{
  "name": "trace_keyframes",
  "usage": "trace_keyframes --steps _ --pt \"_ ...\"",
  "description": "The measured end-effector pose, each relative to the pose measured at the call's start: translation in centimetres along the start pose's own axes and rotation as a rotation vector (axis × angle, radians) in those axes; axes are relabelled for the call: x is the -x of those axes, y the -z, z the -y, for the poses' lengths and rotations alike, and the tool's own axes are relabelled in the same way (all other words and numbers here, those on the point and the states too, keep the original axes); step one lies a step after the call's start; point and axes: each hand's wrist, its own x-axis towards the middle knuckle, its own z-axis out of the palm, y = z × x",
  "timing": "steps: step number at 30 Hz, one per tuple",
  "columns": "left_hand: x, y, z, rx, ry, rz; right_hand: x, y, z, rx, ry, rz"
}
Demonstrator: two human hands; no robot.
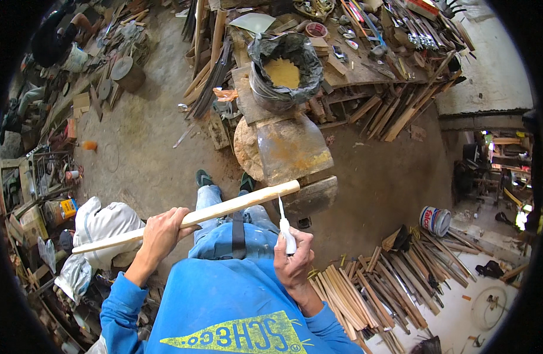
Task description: The person applies glue to a long wooden dowel using a small white bottle, then rubs the glue along the dowel with a finger. The dowel is held over a metal vise in a cluttered workshop.
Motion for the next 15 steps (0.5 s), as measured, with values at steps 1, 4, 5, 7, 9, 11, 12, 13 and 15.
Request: trace_keyframes --steps 1,4,5,7,9,11,12,13,15 --pt "0.00 -0.03 0.01 0.004 0.003 0.003 0.03 0.00 -0.06 -0.002 0.028 0.024" --pt "0.01 -0.14 0.08 0.016 0.013 0.009 0.30 0.06 -0.28 -0.025 -0.070 0.045" --pt "-0.01 -0.17 0.11 0.014 0.009 0.009 0.38 0.06 -0.34 -0.037 -0.064 0.040" --pt "-0.05 -0.21 0.17 0.013 -0.014 -0.007 0.48 0.07 -0.44 -0.027 -0.028 0.044" --pt "-0.06 -0.27 0.19 0.016 -0.020 -0.015 0.52 0.08 -0.52 -0.042 -0.101 0.053" --pt "-0.05 -0.29 0.20 0.017 -0.013 -0.007 0.49 0.07 -0.53 -0.024 -0.010 0.053" --pt "-0.06 -0.28 0.21 0.017 -0.016 -0.010 0.46 0.05 -0.52 -0.015 0.024 0.048" --pt "-0.07 -0.28 0.21 0.014 -0.018 -0.010 0.44 0.02 -0.50 -0.024 -0.012 0.057" --pt "-0.06 -0.27 0.18 0.013 -0.019 -0.010 0.44 -0.07 -0.40 -0.042 -0.095 0.064"
